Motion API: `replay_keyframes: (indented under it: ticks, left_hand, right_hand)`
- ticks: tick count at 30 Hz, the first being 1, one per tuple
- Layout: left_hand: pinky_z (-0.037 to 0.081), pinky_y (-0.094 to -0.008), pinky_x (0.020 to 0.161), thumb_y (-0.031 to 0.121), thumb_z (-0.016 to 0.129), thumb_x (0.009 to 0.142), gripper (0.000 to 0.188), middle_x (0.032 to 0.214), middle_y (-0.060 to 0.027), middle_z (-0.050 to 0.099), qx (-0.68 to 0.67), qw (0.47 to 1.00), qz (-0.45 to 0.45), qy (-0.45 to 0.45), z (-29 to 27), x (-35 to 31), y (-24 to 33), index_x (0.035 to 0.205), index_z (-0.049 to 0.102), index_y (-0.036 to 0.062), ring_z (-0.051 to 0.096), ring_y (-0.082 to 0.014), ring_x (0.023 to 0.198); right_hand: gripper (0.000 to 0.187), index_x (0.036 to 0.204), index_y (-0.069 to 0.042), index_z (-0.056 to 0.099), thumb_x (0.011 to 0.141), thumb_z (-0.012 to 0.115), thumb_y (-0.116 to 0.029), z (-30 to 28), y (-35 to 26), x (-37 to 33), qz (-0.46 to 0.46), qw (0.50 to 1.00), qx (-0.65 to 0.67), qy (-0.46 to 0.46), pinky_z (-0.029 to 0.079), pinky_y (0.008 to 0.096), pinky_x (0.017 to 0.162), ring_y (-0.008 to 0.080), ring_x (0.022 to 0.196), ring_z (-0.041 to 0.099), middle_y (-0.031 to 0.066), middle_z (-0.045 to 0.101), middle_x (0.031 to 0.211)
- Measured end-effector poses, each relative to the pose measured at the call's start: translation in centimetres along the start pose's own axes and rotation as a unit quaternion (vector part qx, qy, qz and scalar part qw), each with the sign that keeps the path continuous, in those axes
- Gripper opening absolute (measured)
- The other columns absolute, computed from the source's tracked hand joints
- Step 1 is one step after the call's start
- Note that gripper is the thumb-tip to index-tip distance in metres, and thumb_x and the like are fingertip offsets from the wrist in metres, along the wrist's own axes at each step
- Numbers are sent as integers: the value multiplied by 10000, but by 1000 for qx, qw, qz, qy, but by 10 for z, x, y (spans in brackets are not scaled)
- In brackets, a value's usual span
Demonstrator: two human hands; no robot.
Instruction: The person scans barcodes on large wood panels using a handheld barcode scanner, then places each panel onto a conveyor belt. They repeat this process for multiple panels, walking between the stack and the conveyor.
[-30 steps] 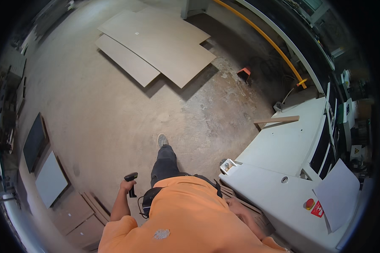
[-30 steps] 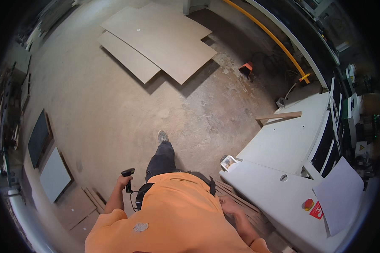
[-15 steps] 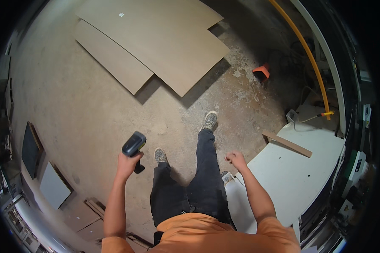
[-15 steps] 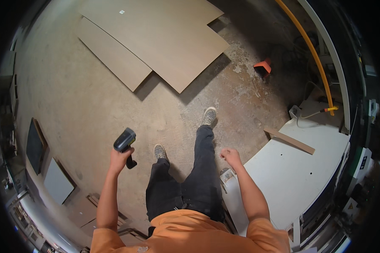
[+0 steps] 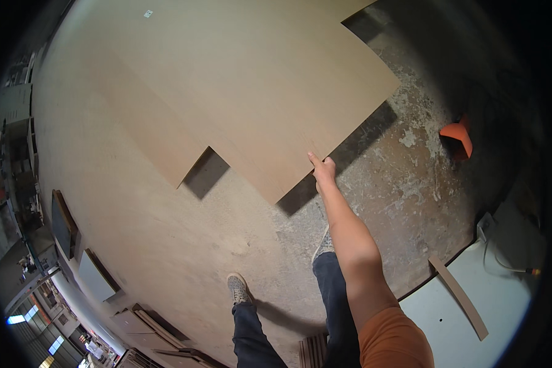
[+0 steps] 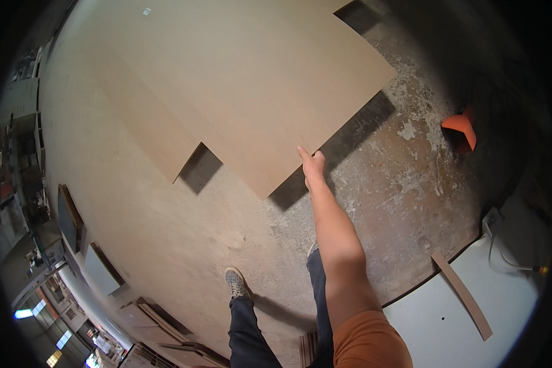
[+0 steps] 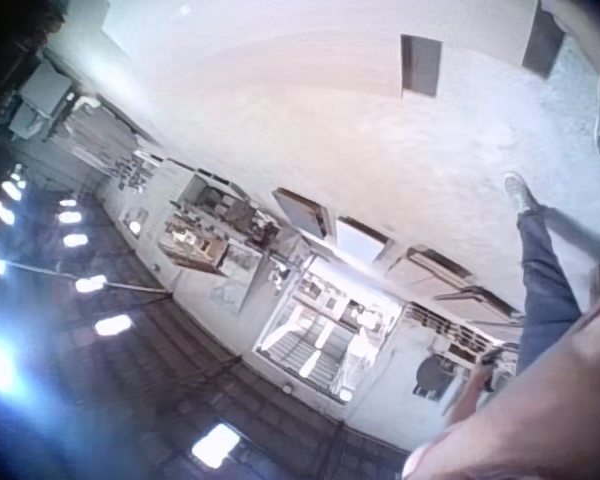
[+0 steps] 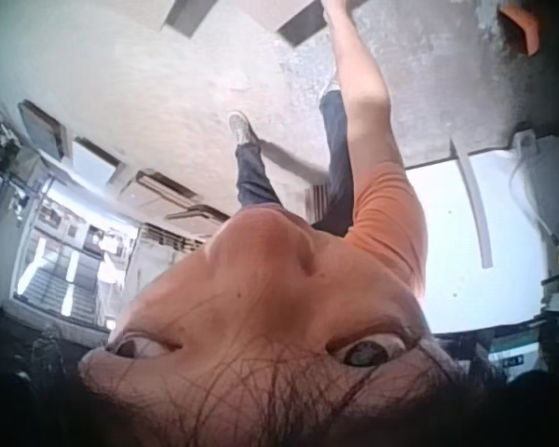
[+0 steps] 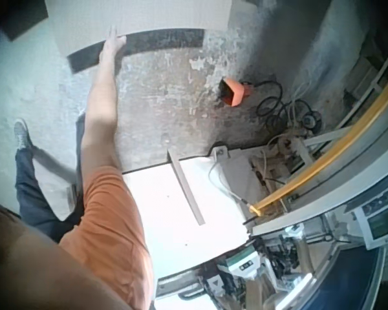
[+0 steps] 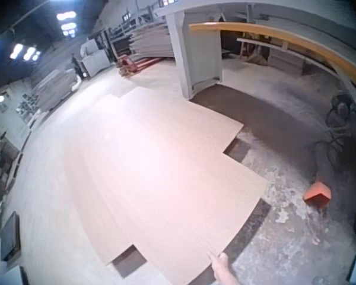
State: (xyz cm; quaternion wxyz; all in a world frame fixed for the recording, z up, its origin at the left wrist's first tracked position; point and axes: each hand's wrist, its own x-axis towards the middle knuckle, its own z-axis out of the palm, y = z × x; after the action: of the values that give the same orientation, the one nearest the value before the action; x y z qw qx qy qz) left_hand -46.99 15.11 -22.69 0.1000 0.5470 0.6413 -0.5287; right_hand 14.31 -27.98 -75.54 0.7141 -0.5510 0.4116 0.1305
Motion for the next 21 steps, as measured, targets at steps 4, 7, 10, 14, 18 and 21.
replay_keyframes:
  ticks: [4, 7, 10, 14, 18, 21]
  left_hand:
    - [545, -467, 746, 340, 666, 817, 552, 1053, -93, 624, -35, 999, 12, 19, -37, -38, 20, 1268, 570, 38, 608, -272, 921]
    - [547, -494, 756, 387, 646, 856, 578, 1123, -103, 602, -46, 997, 40, 38, -67, -67, 26, 1311, 541, 47, 592, -282, 971]
    - [549, -520, 767, 433, 626, 895, 605, 1193, -112, 581, -33, 991, 115, 65, -100, -107, 54, 1355, 512, 57, 575, -293, 1020]
    - [522, -328, 650, 92, 696, 691, 473, 789, -39, 679, -104, 956, 220, 161, -114, -161, 152, 1158, 670, 26, 655, -180, 718]
    - [458, -309, 592, 130, 701, 717, 201, 682, -7, 587, -54, 945, 278, 165, -90, -173, 295, 860, 673, -8, 551, -121, 643]
    - [434, -300, 558, 186, 698, 733, 166, 684, -16, 603, -156, 922, 344, 87, -66, -163, 408, 743, 617, 41, 547, -129, 601]
  right_hand:
    - [360, 976, 58, 613, 800, 799, -195, -3, -14, -9, 17, 999, -19, -22, 492, 342, 787, 192, 870, 614, 142, 675, 956]
    - [358, 901, 56, 620, 770, 823, -209, -5, -18, -14, 19, 999, -51, -2, 490, 348, 778, 187, 852, 605, 148, 678, 934]
    - [322, 893, 48, 618, 776, 820, -172, -23, -24, -14, 11, 999, -35, -8, 492, 332, 762, 172, 832, 601, 133, 677, 919]
    - [292, 902, 25, 607, 792, 808, -156, -89, -35, -23, 15, 1000, -13, -15, 505, 338, 702, 147, 788, 605, 102, 661, 883]
    - [348, 994, 7, 594, 809, 794, -209, -189, -57, -63, 42, 999, -29, -9, 513, 339, 610, 156, 718, 606, 86, 645, 868]
    - [334, 966, -8, 573, 814, 791, -210, -264, -97, -131, 68, 996, -48, 15, 504, 324, 588, 137, 706, 584, 59, 602, 833]
